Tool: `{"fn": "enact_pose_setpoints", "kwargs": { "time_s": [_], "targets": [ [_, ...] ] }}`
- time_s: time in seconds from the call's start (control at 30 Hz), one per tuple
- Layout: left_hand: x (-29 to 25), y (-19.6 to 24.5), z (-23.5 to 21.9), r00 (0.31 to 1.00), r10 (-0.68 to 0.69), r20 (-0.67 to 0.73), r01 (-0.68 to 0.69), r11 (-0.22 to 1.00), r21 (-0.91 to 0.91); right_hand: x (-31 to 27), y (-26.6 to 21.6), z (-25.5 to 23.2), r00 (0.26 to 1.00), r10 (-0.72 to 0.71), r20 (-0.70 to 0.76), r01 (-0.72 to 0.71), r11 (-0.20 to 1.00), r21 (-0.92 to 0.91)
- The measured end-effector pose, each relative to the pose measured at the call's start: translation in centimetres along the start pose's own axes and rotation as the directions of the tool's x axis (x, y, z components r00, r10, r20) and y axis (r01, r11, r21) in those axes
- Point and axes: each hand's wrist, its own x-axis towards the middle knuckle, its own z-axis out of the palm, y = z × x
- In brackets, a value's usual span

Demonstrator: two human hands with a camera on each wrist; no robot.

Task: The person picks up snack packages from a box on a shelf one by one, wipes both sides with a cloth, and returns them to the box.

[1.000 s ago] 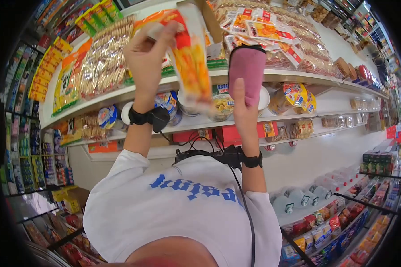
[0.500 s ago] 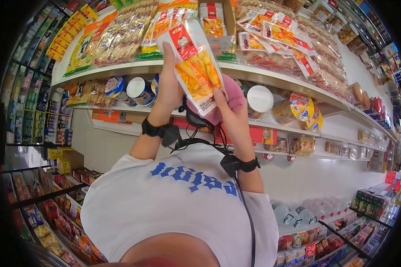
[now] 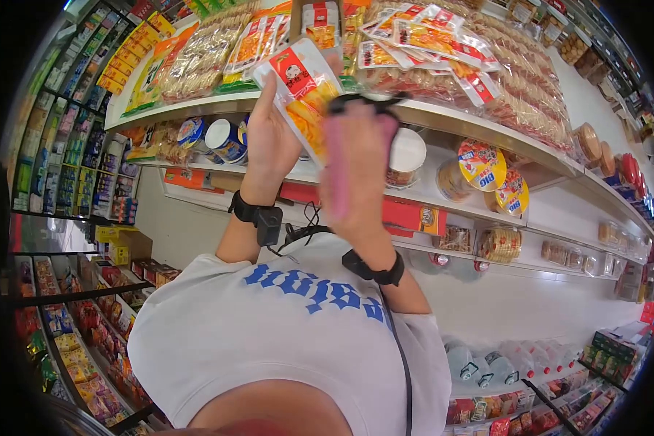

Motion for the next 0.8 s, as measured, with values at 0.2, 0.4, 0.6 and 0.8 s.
{"fn": "enact_pose_setpoints", "kwargs": {
  "time_s": [0.2, 0.4, 0.6, 0.8],
  "targets": [
    [-2.3, -5.5, 4.2, 0.976, -0.162, -0.144, 0.188, 0.963, 0.195, 0.2, 2.1, -2.5, 0.990, -0.110, 0.089, 0.121, 0.983, -0.136],
    [-3.7, -9.6, 6.6, 0.953, -0.219, -0.208, 0.260, 0.946, 0.193, 3.5, 5.2, -6.5, 0.999, -0.034, 0.014, 0.034, 0.999, -0.003],
    [-1.0, -6.1, 3.3, 0.870, -0.201, -0.450, 0.222, 0.975, -0.005, 0.4, 4.6, -7.2, 0.930, -0.143, 0.338, 0.154, 0.988, -0.006],
    [-2.2, -6.6, 1.3, 0.951, -0.054, -0.303, 0.063, 0.998, 0.020, -0.5, 6.3, -5.3, 0.855, 0.408, 0.322, -0.479, 0.381, 0.791]
  ]
}}
